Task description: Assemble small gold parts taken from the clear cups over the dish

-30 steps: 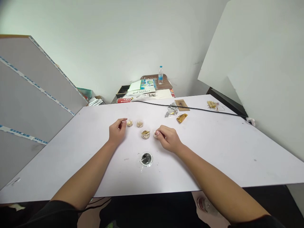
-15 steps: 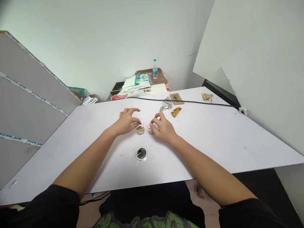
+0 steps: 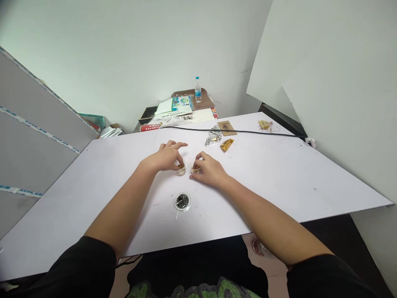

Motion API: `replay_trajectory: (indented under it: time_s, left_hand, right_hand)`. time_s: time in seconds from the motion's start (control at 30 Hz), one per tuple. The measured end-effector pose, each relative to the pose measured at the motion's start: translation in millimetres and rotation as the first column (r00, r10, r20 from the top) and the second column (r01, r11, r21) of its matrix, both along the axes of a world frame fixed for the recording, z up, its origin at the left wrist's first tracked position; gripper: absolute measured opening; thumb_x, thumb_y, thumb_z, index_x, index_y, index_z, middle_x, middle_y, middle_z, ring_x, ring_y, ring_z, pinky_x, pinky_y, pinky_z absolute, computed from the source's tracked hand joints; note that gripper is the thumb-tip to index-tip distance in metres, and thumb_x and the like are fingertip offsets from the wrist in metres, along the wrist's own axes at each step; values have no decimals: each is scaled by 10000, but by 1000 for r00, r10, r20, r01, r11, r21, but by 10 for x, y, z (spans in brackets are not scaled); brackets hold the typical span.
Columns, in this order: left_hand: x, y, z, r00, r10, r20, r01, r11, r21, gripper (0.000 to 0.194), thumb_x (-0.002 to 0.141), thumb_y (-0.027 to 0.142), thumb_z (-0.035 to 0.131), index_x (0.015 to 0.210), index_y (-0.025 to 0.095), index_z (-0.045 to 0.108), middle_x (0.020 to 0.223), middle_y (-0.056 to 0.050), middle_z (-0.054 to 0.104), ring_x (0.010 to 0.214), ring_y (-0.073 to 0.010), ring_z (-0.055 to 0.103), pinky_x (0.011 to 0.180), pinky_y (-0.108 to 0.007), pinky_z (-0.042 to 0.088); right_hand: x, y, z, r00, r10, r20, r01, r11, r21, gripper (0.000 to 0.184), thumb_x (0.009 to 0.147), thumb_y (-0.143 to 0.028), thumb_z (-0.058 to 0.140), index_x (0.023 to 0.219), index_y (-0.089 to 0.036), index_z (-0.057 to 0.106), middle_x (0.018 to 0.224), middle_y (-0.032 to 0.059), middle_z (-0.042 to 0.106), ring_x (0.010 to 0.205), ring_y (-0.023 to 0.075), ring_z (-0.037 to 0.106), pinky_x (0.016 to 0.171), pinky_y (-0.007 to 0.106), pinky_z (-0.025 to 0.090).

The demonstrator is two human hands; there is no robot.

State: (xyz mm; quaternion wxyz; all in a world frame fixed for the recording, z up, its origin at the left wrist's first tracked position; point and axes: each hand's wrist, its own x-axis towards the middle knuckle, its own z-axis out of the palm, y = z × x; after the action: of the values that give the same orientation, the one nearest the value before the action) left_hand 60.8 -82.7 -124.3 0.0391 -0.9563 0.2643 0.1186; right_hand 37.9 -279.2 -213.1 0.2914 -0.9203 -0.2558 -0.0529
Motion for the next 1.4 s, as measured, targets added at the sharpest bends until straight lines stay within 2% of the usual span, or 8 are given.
replay_trajectory:
  time_s: [0.4,0.67,0.77,0.9,1.03,1.17,1.27,1.4]
  left_hand:
    - [94,-24,-107,993,-121,-1,121,993,-14,198,754,98,632,779,230,777,1487,-17,455,1297,-307,368,1008,-438,361]
    - [158,203,-13,990,-134,-36,117,949,-291,113,803,196,647,792,226,756,1387,-20,533,1276,-264,412,1030,-407,399]
    - [152,231,21,981,-195,16,182,877,-444,101,832,261,649,827,222,742,1313,-33,581,1240,-258,454,1062,-439,383]
    - [67,108,39,973,-223,54,203,729,-654,105,842,287,659,864,226,742,1276,-45,583,1224,-232,495,1083,-436,385]
    - [-21,-59,3,982,-165,-93,9,530,-848,123,798,293,711,866,198,751,1246,-73,572,1162,-216,558,1038,-414,445]
    - [-38,-132,-61,913,-186,-363,-279,363,-889,171,701,276,790,806,146,753,1211,-108,598,990,-196,623,935,-418,509]
    - [-35,-141,-94,837,-237,-493,-413,318,-854,198,638,259,835,761,129,752,1161,-115,636,983,-200,630,951,-421,499]
    - [-45,-145,-105,813,-260,-521,-449,289,-845,188,615,227,850,739,126,750,1119,-105,659,971,-190,636,958,-407,495]
  right_hand:
    - [14,-8,-29,1000,4,10,-4,1000,-8,243,748,-400,768,868,-218,659,1082,31,578,870,179,599,676,319,454]
    - [15,-45,57,986,65,155,-77,994,75,445,640,-473,844,872,-204,576,1246,102,547,1110,293,534,870,438,495]
    - [19,-39,72,948,38,316,-104,976,194,447,684,-473,819,865,-205,512,1194,114,589,1096,298,526,921,476,468]
    - [-1,-15,90,867,-13,497,-211,896,390,226,857,-349,676,991,-221,546,951,69,647,883,221,593,780,395,509]
    - [-23,-16,119,848,-66,525,-229,849,476,148,908,-288,604,1048,-240,601,869,46,660,735,171,606,681,349,531]
    - [-5,-48,121,845,-85,527,-223,841,493,102,900,-283,618,979,-248,672,848,51,672,704,163,621,637,336,543]
    - [12,-69,114,850,-71,522,-231,840,490,82,892,-273,630,923,-254,704,833,53,678,720,167,638,637,330,550]
    - [9,-77,125,846,-43,531,-268,827,495,94,896,-234,622,880,-259,712,811,44,695,715,163,655,630,323,558]
